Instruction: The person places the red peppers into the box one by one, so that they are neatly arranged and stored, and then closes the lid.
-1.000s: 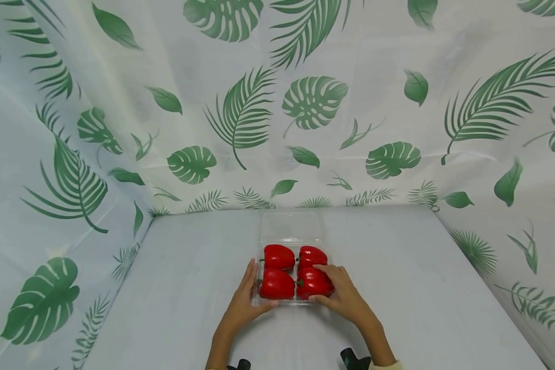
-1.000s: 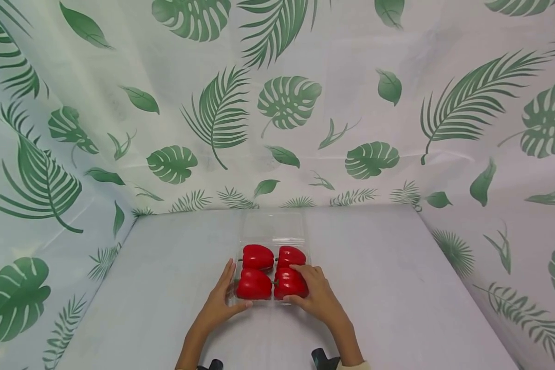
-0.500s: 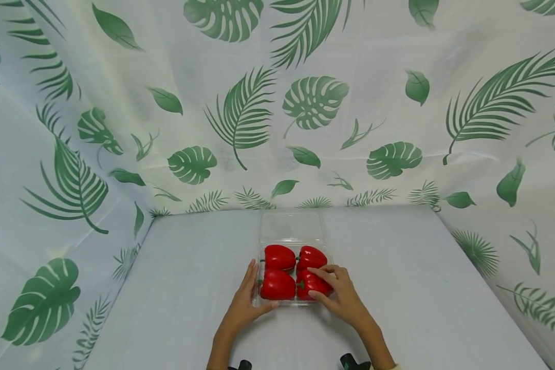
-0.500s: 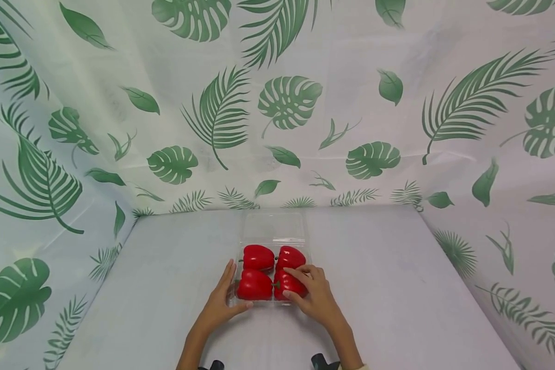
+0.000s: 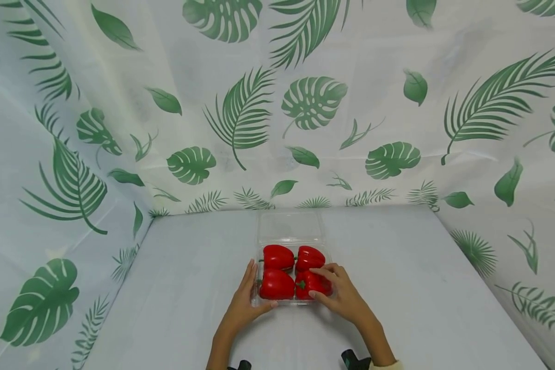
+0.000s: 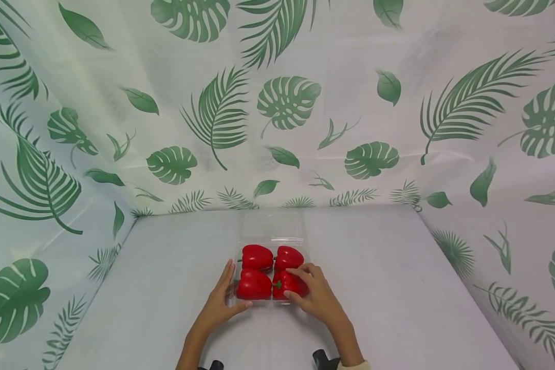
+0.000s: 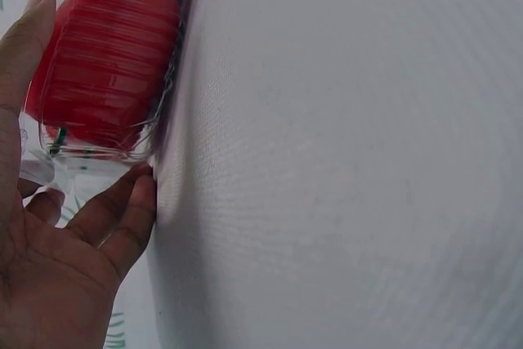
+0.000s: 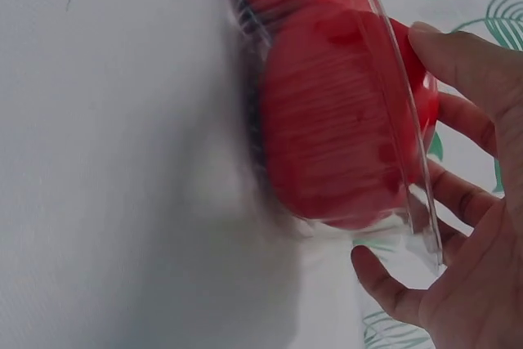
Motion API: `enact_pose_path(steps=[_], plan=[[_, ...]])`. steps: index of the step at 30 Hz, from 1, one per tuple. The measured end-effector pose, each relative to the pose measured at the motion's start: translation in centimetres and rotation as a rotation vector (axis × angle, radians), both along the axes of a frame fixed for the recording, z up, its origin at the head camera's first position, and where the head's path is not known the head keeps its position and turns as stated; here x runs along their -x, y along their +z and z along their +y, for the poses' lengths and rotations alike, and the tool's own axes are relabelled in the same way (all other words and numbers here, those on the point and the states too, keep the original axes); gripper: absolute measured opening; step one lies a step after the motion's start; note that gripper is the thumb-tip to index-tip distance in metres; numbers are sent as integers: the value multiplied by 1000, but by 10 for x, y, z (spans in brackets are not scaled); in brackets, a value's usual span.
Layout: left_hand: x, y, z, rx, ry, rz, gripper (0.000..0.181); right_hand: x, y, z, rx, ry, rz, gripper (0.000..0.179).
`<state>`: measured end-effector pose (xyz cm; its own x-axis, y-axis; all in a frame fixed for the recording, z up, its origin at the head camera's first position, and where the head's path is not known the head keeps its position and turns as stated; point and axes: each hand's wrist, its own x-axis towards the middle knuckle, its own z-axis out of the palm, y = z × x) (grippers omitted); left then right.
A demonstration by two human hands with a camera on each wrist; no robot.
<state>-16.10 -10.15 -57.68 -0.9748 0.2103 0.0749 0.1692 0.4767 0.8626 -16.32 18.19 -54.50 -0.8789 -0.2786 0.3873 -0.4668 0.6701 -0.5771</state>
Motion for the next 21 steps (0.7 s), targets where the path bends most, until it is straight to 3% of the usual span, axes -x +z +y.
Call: enact_pose_path(steps=[8, 21], plan=[[-2, 0, 1, -15, -4, 15, 105, 2, -7, -8, -55, -8, 56, 53], [-2, 1, 1, 2, 2, 3, 107, -3, -5, -5, -28, 17, 61, 57]])
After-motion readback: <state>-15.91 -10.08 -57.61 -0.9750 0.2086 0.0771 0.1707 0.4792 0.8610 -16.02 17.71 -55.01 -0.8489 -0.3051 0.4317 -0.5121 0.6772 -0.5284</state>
